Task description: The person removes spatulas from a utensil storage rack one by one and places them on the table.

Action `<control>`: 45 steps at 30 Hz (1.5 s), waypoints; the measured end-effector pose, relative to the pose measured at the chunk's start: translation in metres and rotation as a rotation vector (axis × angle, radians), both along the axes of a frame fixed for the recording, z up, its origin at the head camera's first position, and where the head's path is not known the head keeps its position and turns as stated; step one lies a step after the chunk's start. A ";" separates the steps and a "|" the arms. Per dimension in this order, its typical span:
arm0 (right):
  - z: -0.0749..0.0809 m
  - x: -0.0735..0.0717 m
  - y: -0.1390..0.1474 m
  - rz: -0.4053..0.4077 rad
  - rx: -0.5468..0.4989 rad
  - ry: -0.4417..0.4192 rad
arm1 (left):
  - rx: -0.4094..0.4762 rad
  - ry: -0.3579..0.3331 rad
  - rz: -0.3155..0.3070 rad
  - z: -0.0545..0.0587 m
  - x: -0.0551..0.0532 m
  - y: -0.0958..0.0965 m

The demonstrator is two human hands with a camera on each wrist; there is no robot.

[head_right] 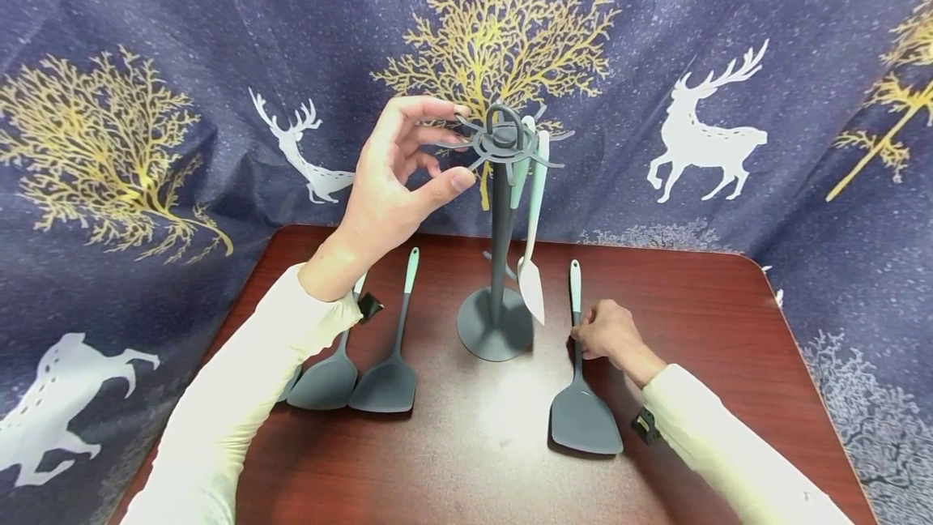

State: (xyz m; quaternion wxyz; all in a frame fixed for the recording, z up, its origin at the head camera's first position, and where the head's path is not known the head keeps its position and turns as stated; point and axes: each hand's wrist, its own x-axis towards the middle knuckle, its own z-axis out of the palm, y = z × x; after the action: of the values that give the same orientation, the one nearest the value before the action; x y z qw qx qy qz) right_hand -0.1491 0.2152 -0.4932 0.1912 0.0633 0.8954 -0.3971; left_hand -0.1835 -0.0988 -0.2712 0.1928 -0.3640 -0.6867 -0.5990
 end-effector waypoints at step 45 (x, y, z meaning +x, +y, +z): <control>-0.001 0.007 -0.001 0.024 0.107 0.099 | 0.004 -0.003 -0.001 -0.001 0.001 0.000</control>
State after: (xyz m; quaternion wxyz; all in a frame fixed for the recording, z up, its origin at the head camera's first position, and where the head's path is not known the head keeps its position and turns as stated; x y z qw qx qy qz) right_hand -0.1421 0.2138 -0.4938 0.1476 0.0429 0.9244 -0.3490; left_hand -0.1822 -0.0983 -0.2720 0.1922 -0.3629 -0.6857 -0.6010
